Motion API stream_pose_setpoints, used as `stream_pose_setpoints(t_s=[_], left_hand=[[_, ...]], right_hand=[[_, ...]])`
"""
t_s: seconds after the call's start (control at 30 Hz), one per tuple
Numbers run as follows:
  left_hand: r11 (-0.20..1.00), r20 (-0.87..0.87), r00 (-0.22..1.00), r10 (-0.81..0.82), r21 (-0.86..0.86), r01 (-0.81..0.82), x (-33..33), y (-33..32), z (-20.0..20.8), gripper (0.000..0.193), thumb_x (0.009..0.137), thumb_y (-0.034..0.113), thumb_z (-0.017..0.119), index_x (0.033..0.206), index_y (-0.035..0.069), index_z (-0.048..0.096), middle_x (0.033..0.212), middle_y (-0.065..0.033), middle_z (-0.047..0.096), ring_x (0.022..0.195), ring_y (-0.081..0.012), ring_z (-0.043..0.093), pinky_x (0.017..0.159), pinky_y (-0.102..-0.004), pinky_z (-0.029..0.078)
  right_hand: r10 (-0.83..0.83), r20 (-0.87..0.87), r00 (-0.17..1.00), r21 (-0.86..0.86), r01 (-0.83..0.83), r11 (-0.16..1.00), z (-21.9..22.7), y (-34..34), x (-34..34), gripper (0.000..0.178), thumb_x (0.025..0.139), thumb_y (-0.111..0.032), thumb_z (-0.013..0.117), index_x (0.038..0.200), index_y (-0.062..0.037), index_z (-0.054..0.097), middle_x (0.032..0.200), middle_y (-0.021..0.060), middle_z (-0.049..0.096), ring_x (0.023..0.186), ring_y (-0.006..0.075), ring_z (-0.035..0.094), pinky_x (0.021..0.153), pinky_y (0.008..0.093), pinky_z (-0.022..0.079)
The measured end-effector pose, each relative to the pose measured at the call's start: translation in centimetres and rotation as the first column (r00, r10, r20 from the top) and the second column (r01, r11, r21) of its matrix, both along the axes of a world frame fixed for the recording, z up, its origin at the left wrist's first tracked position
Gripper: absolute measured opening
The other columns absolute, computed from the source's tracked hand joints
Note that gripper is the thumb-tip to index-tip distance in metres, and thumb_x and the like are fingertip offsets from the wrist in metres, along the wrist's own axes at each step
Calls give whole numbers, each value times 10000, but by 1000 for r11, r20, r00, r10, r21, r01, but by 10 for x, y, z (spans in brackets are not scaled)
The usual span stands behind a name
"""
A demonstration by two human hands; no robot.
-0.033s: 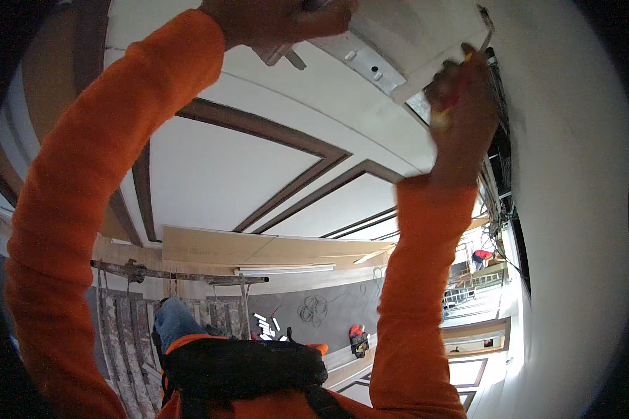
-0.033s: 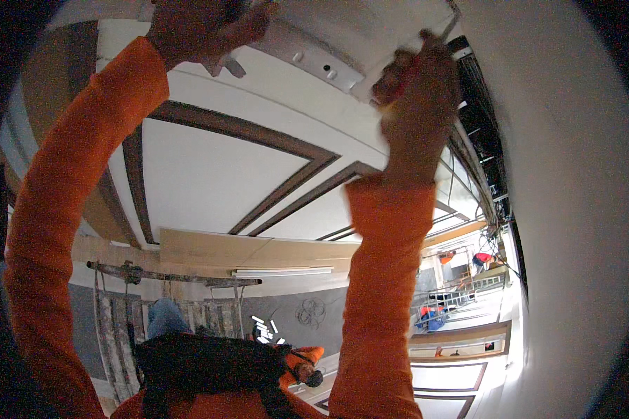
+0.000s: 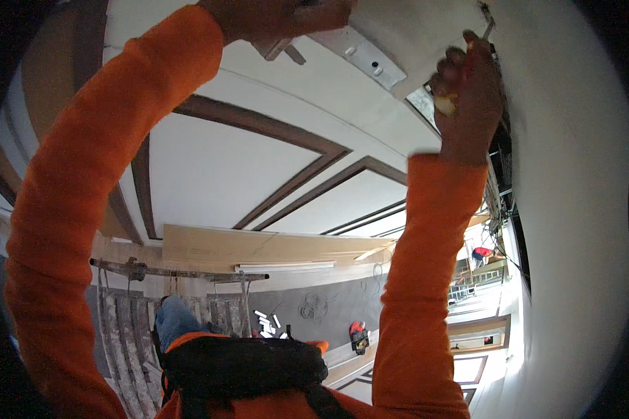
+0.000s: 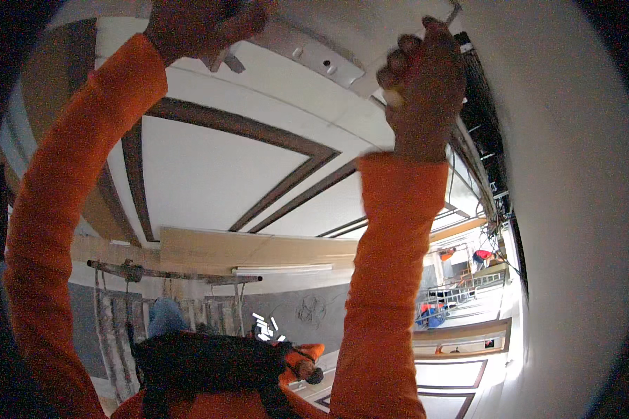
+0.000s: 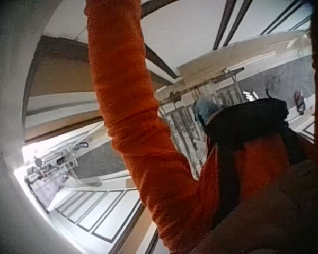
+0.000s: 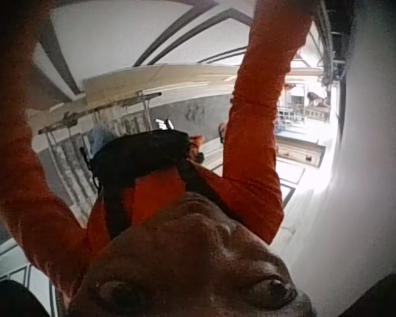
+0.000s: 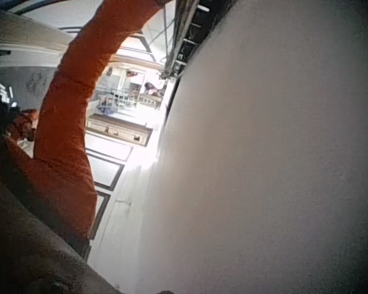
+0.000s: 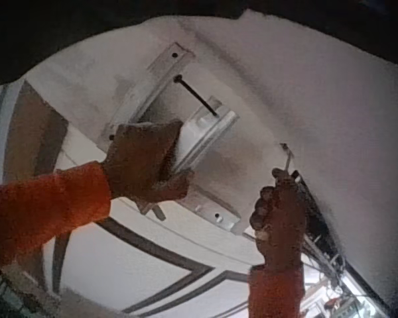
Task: The person uses a screwdriver to secure metal brackets and a white light fixture housing into the ceiling frame while standing on a scaffold.
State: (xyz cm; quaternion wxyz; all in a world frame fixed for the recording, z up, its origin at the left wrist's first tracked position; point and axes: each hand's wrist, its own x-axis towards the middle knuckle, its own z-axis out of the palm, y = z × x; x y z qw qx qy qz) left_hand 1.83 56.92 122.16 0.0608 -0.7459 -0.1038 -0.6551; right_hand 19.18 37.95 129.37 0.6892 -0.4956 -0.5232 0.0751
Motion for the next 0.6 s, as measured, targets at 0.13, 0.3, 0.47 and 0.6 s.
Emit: stream_pose_setpoints(t_s=[0.13,0.3,0.47,0.6], left_hand=[[999,-25,999,42,-3,-42,-4,3,-2,463,731,431,694,877,12,562,637,-148,605,526,-329,618,530,-454,497],[999,25,999,-34,24,33,2,2,-4,456,745,446,688,847,22,556,602,-134,595,495,-308,613,502,-436,493],[1000,-19,1000,-1,10,2,-2,4,-3,452,739,440,701,843,25,555,608,-137,603,476,-305,606,476,-425,483],[1000,13,1000,-20,-6,20,-2,1,-2,455,739,430,702,861,17,553,609,-136,593,497,-313,610,502,-444,488]], right_hand=[[20,-47,999,-16,-20,1000,-28,-11,-28,359,1035,-324,550,1254,-44,502,772,8,562,578,79,513,437,230,441],[233,-35,972,-26,-234,972,0,-1,5,350,1050,-300,502,1261,-22,483,800,48,597,600,94,586,421,251,526],[118,29,993,-1,-118,993,-20,-3,-12,391,1047,-310,508,1301,-14,474,781,30,593,568,75,564,387,211,456],[-47,17,999,-88,48,995,-24,-16,-12,396,1043,-290,507,1330,-20,475,777,20,606,558,73,570,377,201,449]])
